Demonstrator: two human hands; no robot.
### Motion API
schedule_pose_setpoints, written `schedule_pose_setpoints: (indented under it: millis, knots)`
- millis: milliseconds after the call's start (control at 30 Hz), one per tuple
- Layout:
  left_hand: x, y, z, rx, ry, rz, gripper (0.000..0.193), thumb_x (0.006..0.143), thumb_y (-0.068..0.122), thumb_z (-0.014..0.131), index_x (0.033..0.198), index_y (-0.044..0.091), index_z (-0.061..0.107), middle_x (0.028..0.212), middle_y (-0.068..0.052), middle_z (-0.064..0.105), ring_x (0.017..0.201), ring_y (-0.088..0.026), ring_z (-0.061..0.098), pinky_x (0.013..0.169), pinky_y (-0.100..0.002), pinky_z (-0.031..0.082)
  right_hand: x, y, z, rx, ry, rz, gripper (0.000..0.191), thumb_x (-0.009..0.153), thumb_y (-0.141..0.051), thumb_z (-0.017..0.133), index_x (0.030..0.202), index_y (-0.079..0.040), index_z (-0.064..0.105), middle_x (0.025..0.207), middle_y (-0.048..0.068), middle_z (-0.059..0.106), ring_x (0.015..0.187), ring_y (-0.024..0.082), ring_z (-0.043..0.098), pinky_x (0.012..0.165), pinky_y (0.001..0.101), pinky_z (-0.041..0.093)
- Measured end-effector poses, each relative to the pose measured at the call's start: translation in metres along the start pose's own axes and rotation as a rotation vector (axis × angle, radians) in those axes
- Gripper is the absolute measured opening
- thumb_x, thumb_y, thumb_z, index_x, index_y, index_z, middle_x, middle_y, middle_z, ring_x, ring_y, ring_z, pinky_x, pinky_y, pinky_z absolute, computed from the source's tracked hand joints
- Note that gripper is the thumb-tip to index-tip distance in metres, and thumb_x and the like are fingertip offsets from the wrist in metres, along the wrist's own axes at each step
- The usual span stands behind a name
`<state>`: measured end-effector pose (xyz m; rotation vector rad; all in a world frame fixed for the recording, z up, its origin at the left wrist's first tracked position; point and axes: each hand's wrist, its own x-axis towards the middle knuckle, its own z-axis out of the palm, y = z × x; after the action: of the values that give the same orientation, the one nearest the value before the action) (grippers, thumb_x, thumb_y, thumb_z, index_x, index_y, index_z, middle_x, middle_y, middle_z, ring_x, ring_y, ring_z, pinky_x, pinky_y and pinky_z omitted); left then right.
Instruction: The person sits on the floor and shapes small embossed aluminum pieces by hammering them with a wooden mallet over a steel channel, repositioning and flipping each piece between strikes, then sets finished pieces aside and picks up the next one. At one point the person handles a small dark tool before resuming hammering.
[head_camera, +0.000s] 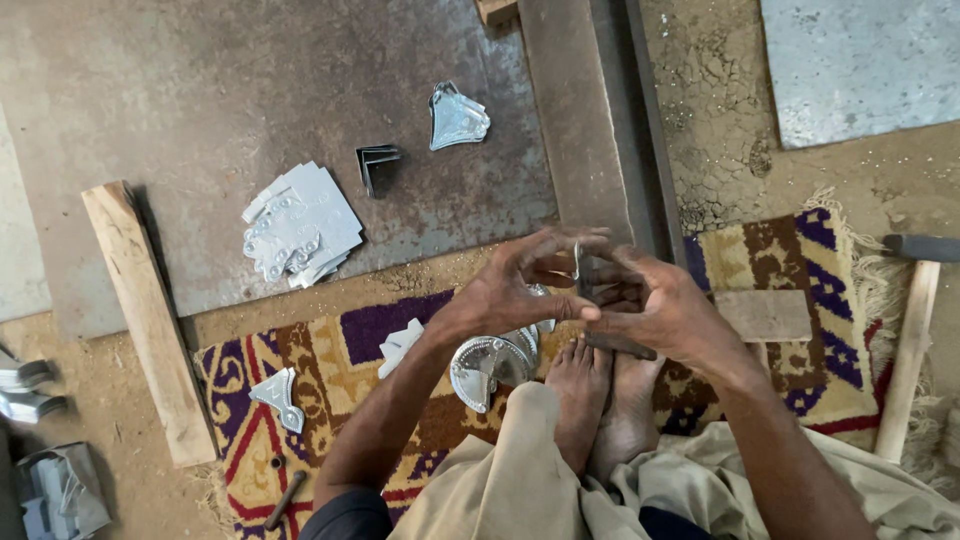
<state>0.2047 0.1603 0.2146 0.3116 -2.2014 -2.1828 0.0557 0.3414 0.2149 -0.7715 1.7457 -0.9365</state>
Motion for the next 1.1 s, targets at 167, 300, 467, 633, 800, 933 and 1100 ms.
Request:
schedule_pose_setpoints:
  millis: [167, 300, 467, 633, 800, 933, 1100]
  knots:
    - [-0.002, 0.005, -0.001, -0.058, -0.022, -0.171, 0.078, 0.081, 0.036, 0.084, 0.15, 0.018, 0.054, 0.136, -0.013, 0.07, 0.119, -0.028, 0.073, 0.097, -0.046, 0.061, -0.003, -0.009, 0.001, 0.357, -0.051, 0.093, 0.091, 0.067, -0.033, 0.089, 0.145, -0.001, 0.054, 0.115, 0.015, 0.076, 0.105, 0.021, 0.075, 0.09, 0.0383, 0.065]
    - [-0.002, 0.006, -0.001, -0.03, -0.006, -0.159, 0.077, 0.082, 0.041, 0.083, 0.149, 0.017, 0.055, 0.13, -0.015, 0.073, 0.116, -0.03, 0.074, 0.094, -0.046, 0.065, -0.004, -0.011, 0.0, 0.358, -0.046, 0.1, 0.091, 0.066, -0.029, 0.089, 0.145, -0.001, 0.054, 0.116, 0.015, 0.076, 0.105, 0.022, 0.075, 0.091, 0.0379, 0.065]
    - [-0.001, 0.005, -0.001, -0.007, 0.025, -0.175, 0.076, 0.08, 0.043, 0.084, 0.147, 0.016, 0.059, 0.122, -0.017, 0.078, 0.114, -0.031, 0.076, 0.095, -0.049, 0.064, -0.004, -0.01, 0.0, 0.432, -0.054, 0.134, 0.09, 0.067, -0.028, 0.087, 0.147, -0.003, 0.054, 0.111, 0.016, 0.076, 0.104, 0.024, 0.076, 0.087, 0.0425, 0.067]
    - [0.0, 0.003, -0.002, -0.051, 0.025, -0.226, 0.074, 0.081, 0.041, 0.083, 0.146, 0.016, 0.059, 0.11, -0.019, 0.08, 0.105, -0.031, 0.079, 0.089, -0.049, 0.065, -0.004, -0.008, 0.0, 0.465, -0.05, 0.18, 0.089, 0.066, -0.03, 0.086, 0.146, -0.005, 0.055, 0.115, 0.014, 0.075, 0.108, 0.024, 0.074, 0.086, 0.0447, 0.063]
    - [-0.001, -0.001, -0.004, -0.063, 0.042, -0.224, 0.075, 0.08, 0.04, 0.083, 0.145, 0.012, 0.059, 0.104, -0.021, 0.081, 0.098, -0.031, 0.081, 0.091, -0.05, 0.064, -0.002, -0.002, 0.003, 0.453, -0.037, 0.186, 0.089, 0.066, -0.033, 0.087, 0.144, -0.005, 0.056, 0.118, 0.014, 0.075, 0.113, 0.025, 0.072, 0.091, 0.0459, 0.062]
    - [-0.002, -0.007, -0.005, -0.069, 0.047, -0.229, 0.076, 0.08, 0.04, 0.082, 0.145, 0.01, 0.057, 0.099, -0.022, 0.081, 0.094, -0.032, 0.082, 0.09, -0.053, 0.065, -0.002, 0.003, 0.005, 0.432, -0.037, 0.127, 0.088, 0.069, -0.036, 0.087, 0.145, -0.004, 0.057, 0.118, 0.016, 0.075, 0.112, 0.027, 0.072, 0.099, 0.0459, 0.059]
    - [-0.003, -0.013, -0.006, -0.185, 0.057, -0.136, 0.07, 0.083, 0.037, 0.082, 0.143, 0.008, 0.06, 0.126, -0.021, 0.074, 0.118, -0.032, 0.074, 0.104, -0.051, 0.058, -0.002, 0.005, 0.002, 0.452, -0.022, 0.142, 0.086, 0.068, -0.034, 0.086, 0.144, -0.003, 0.058, 0.119, 0.017, 0.075, 0.112, 0.025, 0.072, 0.096, 0.0452, 0.06]
